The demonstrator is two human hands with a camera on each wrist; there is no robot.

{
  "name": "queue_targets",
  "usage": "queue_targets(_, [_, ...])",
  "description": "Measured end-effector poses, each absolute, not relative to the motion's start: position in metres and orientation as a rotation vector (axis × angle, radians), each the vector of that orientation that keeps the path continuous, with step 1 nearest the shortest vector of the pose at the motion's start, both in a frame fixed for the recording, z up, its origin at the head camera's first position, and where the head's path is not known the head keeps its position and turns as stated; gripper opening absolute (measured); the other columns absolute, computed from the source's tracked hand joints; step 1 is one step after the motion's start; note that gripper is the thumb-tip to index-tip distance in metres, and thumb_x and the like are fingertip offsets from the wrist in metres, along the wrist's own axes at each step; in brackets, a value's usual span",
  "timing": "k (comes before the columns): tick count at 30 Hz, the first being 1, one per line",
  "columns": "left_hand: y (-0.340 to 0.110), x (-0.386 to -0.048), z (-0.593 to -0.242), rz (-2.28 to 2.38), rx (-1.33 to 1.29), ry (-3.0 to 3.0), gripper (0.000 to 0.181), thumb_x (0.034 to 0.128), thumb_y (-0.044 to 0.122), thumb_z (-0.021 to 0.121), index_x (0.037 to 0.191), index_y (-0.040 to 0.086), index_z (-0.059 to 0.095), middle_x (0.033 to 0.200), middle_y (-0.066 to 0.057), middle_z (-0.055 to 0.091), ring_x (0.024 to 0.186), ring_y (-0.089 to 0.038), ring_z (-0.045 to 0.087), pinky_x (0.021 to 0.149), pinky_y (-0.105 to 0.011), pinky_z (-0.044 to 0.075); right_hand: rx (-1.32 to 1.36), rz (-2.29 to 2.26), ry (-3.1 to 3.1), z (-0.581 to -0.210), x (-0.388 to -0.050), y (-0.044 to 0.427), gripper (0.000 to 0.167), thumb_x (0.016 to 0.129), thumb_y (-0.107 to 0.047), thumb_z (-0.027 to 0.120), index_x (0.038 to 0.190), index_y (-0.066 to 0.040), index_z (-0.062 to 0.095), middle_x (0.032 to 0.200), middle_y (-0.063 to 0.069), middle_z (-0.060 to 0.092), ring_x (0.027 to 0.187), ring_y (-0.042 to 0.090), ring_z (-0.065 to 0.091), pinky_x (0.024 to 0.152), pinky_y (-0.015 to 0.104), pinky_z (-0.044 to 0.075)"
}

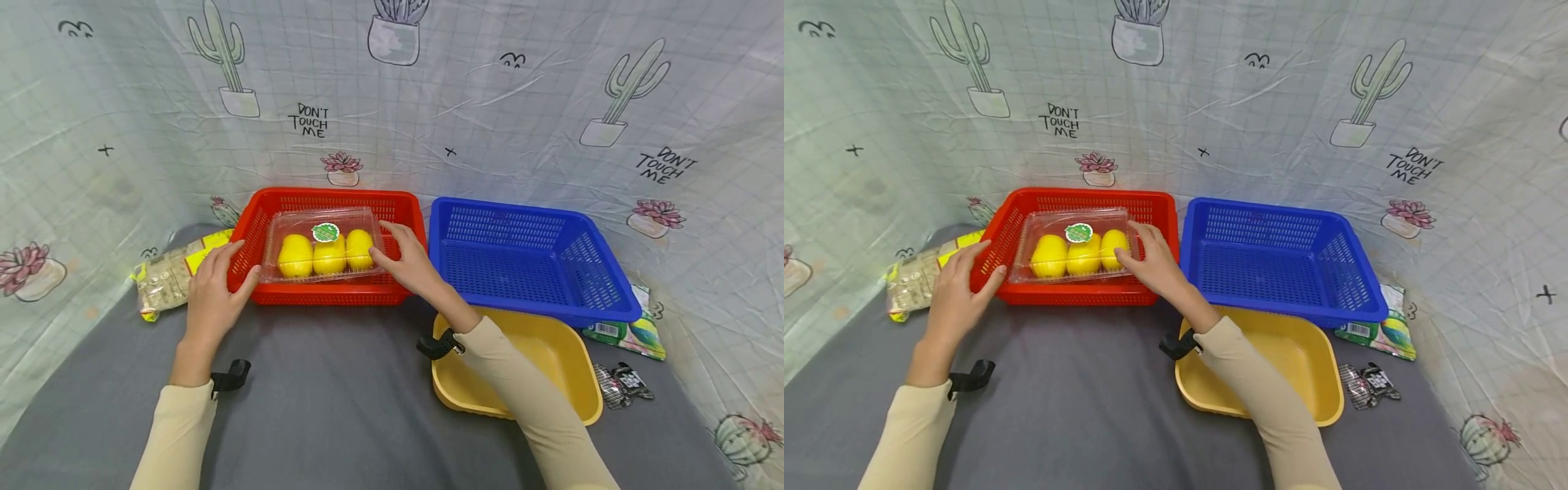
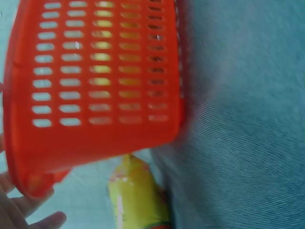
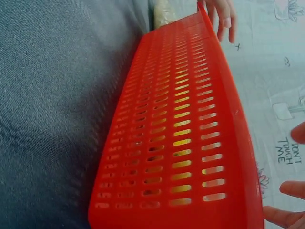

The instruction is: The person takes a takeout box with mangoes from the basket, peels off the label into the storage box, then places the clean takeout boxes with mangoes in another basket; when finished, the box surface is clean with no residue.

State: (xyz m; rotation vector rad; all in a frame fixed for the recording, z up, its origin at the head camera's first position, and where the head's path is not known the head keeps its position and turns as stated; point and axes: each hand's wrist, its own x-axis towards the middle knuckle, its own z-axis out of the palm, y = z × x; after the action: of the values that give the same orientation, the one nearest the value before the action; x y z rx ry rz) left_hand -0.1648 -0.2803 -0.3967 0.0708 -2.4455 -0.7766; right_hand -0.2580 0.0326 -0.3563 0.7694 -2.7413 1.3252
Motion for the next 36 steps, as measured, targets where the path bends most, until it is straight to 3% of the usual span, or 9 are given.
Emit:
queue_targets(12, [-0.293, -0.170, -0.411, -0.897, 0.185, -2.474, 0.064, 0.0921, 0.040, 0.060, 0.146, 0.011, 0.043, 0.147, -0.023, 0.037, 0.130, -0.046, 0.037, 0.103, -0.067, 0.029, 0.789, 1.296, -2.844, -0.364, -0.271, 0.021, 0.073, 0.090, -0.028, 0.069, 0.151, -0.005, 0.035, 0.152, 0.017, 0.037, 0.140, 0.033, 0.035, 0.112, 0.052, 0.032])
queue_targets(23, [-0.296, -0.171, -0.415, -0.983, 0.223, -2.486, 0.067, 0.0918, 0.038, 0.063, 0.146, 0.007, 0.040, 0.139, -0.024, 0.045, 0.120, -0.041, 0.045, 0.096, -0.065, 0.041, 0.645, 1.435, -2.970, -0.370, -0.284, 0.016, 0.068, 0.096, -0.034, 0.059, 0.153, -0.010, 0.032, 0.155, 0.012, 0.034, 0.144, 0.029, 0.031, 0.113, 0.051, 0.030])
queue_targets(36, [-0.296, -0.171, -0.416, -1.157, 0.238, -2.462, 0.069, 0.0922, 0.039, 0.063, 0.149, 0.009, 0.037, 0.143, -0.024, 0.041, 0.123, -0.043, 0.044, 0.097, -0.064, 0.041, 0.539, 1.553, -3.080, -0.374, -0.290, 0.013, 0.078, 0.094, -0.039, 0.060, 0.156, -0.013, 0.021, 0.159, 0.011, 0.026, 0.146, 0.031, 0.026, 0.114, 0.054, 0.026])
